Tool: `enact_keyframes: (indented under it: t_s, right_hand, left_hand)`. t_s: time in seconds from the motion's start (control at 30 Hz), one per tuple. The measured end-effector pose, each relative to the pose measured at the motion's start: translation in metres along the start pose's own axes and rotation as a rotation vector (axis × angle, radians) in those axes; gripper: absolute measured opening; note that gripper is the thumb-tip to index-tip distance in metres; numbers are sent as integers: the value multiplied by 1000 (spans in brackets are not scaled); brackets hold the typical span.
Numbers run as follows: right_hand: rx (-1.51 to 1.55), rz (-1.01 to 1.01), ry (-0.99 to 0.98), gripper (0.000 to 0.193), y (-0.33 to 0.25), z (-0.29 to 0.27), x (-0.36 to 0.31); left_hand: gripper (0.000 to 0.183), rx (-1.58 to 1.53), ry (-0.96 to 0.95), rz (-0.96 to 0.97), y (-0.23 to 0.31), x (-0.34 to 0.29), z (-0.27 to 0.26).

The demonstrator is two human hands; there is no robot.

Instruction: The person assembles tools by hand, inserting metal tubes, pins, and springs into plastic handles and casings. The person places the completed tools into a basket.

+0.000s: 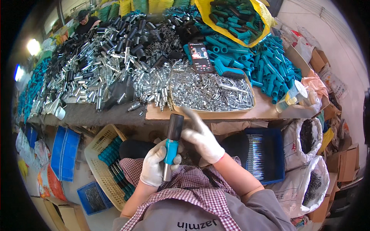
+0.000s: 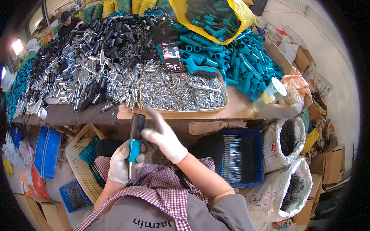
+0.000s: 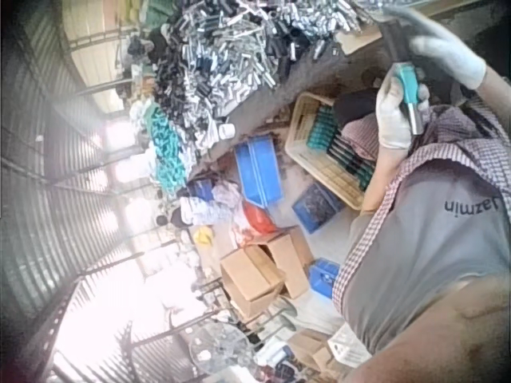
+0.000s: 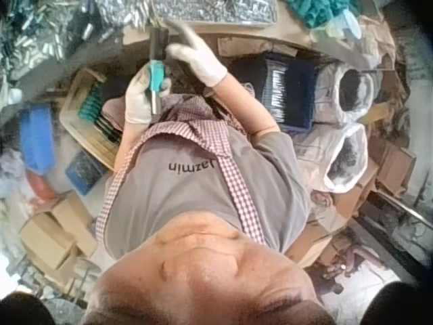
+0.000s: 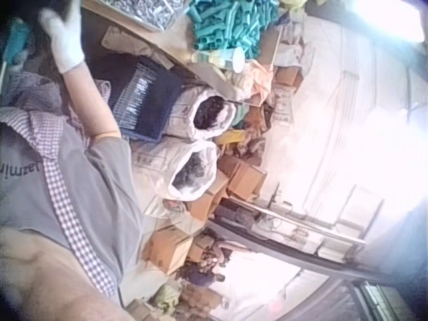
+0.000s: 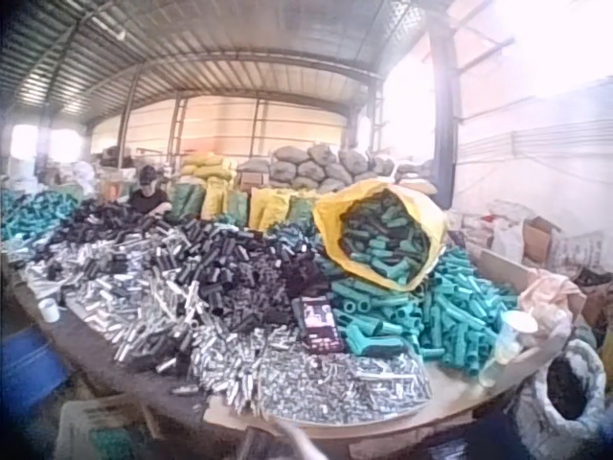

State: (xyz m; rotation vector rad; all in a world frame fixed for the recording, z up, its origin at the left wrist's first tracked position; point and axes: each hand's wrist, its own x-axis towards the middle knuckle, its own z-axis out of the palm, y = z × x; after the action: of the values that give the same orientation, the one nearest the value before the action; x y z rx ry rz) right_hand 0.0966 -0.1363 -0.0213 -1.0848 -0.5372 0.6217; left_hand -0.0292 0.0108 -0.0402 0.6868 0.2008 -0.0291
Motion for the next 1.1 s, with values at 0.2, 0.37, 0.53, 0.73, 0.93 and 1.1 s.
enact_keyframes:
  t_s: [0.2, 0.37, 0.53, 0.73, 0.93, 1.1]
  right_hand:
    - [-266, -232, 49, 39, 7, -1, -17]
    - [-951, -514, 4, 40, 16, -6, -12]
    - [-1024, -554, 82, 40, 9, -16, -6]
    - [-806, -431, 520, 29, -55, -105, -76]
    - [-1531, -527, 1214, 20, -126, -295, -217]
    - [-1582, 827, 1311, 48, -145, -420, -342]
  left_hand:
    - [76, 244, -57, -41, -4, 9, 15]
    - [92, 882, 19, 175, 4, 11, -7]
    - [51, 1368, 320, 513, 29, 39, -43]
    - [50, 1029, 481, 497, 64, 45, -47]
    - [53, 966, 264, 471, 30, 35, -47]
    - [65, 982, 157, 433, 2, 48, -6]
